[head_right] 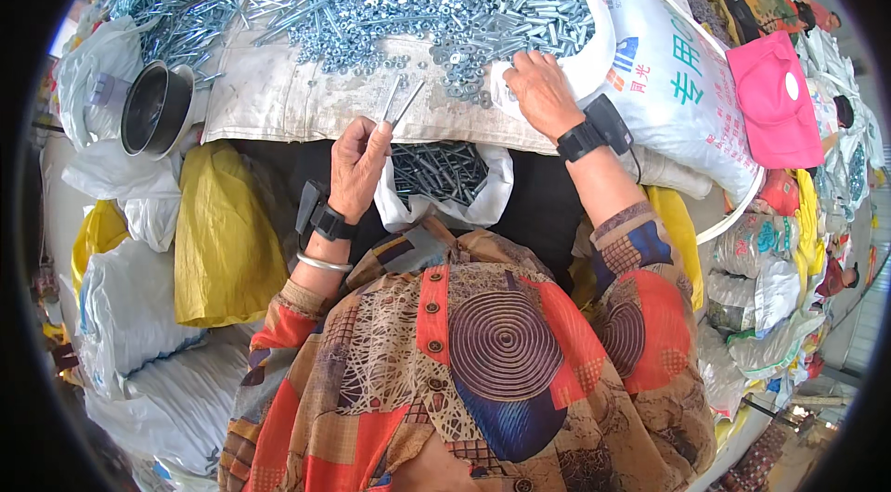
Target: Sorting metal bolts and washers from a large bulk bag into piles.
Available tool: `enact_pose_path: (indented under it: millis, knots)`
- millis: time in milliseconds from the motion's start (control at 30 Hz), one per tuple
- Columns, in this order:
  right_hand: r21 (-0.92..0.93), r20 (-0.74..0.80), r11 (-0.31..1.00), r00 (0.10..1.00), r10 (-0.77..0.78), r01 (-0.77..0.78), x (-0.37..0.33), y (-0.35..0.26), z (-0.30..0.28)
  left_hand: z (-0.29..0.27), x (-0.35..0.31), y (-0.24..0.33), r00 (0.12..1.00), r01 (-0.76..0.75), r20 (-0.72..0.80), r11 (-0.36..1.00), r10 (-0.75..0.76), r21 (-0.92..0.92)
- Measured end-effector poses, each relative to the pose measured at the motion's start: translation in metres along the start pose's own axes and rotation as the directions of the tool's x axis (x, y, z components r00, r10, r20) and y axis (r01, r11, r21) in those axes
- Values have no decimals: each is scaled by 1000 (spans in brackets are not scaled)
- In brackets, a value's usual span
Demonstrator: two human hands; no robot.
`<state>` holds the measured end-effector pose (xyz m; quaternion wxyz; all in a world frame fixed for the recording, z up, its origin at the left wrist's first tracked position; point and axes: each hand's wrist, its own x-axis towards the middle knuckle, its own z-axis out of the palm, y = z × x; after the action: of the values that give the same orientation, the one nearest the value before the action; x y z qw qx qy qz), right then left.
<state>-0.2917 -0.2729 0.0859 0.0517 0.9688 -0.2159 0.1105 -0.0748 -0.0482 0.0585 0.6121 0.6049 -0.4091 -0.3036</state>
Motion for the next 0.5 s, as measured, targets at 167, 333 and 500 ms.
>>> enact_pose_path:
  millis: [167, 333, 500]
  knots:
    - [83, -109, 993, 992, -71, 81, 11, 2, -4, -1, -10, -4, 993, 113, 36, 990, -110, -83]
    - [988, 134, -132, 849, 511, -76, 16, -51, -7, 3, -19, -11, 984, 178, 45, 974, -173, -140]
    - [916, 188, -399, 838, 513, 39, 11, -102, -14, 8, -26, -12, 981, 193, 59, 971, -187, -138]
